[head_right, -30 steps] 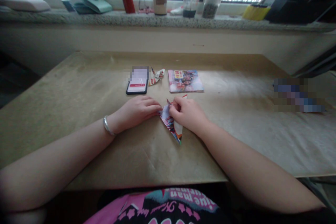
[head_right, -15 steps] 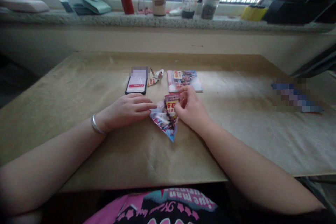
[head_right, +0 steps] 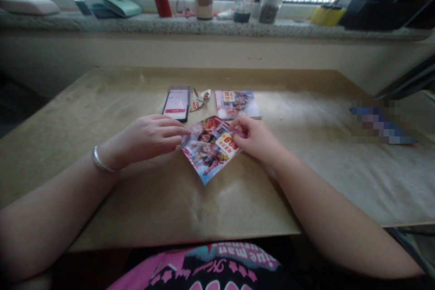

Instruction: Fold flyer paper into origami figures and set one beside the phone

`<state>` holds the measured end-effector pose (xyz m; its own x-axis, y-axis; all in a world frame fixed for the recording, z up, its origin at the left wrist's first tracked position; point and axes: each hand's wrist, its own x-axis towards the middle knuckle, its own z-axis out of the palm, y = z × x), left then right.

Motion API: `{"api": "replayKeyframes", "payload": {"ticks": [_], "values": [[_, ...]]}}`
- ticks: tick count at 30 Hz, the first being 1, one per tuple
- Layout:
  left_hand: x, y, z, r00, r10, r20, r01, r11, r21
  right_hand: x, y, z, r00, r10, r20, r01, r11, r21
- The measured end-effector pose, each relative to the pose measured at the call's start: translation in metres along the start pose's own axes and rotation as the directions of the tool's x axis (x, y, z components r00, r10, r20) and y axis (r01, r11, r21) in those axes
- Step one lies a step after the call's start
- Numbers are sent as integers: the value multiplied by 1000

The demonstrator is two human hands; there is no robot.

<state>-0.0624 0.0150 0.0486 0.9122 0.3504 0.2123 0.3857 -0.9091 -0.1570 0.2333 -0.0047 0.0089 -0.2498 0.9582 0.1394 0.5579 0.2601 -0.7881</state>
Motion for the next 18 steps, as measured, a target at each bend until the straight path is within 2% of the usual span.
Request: {"api": "replayKeyframes", "payload": {"ticks": [4, 9, 13, 18], "values": [[-2, -6, -2, 1000, 6, -4, -5, 987, 160, -2, -4, 1, 998, 19, 52, -16, 999, -43], [1, -10, 9, 999, 25, -45, -11, 958, 285, -2, -4, 4, 992, 70, 107, -50, 983, -177], [2, -9, 18, 995, -30, -98, 57, 959, 278, -1, -3, 5, 983, 130, 133, -97, 968, -232], [2, -3, 20, 978, -122, -170, 152, 972, 181, -2, -6, 7, 994, 95, 52, -79, 963, -257]]}}
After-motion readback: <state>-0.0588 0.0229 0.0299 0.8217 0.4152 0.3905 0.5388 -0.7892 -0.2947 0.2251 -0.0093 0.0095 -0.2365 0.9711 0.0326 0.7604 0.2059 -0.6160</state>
